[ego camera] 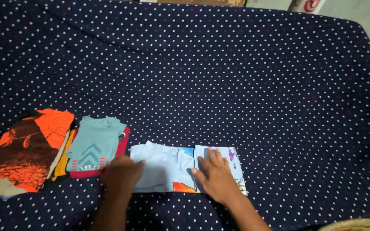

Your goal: The person folds several shirts on a dark blue polka-dotted surface. They smooth and align each shirt, fold the sleeves and body, then place the folded items into a nearby basket. The shirts include an orange patterned shirt, a light blue shirt with a cartoon print, and a blue-and-white shirt.

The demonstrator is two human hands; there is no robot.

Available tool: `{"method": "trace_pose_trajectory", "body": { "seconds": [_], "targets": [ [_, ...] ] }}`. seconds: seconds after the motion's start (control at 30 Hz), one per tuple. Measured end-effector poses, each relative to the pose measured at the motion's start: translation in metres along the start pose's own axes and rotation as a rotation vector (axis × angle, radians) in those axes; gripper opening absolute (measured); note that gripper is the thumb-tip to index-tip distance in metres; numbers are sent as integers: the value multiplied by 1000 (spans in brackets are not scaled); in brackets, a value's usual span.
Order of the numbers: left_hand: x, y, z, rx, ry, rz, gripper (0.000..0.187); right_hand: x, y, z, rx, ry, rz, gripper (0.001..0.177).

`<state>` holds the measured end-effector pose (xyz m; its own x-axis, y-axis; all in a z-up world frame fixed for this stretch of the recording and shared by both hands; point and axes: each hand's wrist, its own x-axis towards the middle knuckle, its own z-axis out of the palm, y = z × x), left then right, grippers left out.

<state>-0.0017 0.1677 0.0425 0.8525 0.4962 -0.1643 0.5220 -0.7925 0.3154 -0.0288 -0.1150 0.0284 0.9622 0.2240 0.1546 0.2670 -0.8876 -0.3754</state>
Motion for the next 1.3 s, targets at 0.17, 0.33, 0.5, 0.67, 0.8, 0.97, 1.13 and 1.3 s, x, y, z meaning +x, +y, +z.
{"method": "trace_pose_trajectory", "body": {
  "seconds": [0.17,0.33,0.5,0.67,0.8,0.97,1.13,1.3],
  "targets": [
    [-2,7,-19,98,-209,-18,73,4,2,-2,38,-34,17,61],
    [29,-4,8,60,-273,-25,75,3,6,2,9,-62,1,67],
    [68,-16,38,-160,-246,88,56,3,0,9,-103,-117,-27,73],
    [77,-17,44,-495,-196,158,50,0,-5,11,-129,-165,-2,75],
    [67,5,37,-510,-82,220,55,7,1,6,102,-171,56,71],
    [33,46,1,-429,64,398,58,21,0,5,712,-35,221,74],
    [-26,110,-22,-167,-35,354,53,35,-9,-7,1638,-166,509,83],
    [-95,160,8,-205,76,770,16,34,13,-26,1960,-308,642,85]
  ]
}}
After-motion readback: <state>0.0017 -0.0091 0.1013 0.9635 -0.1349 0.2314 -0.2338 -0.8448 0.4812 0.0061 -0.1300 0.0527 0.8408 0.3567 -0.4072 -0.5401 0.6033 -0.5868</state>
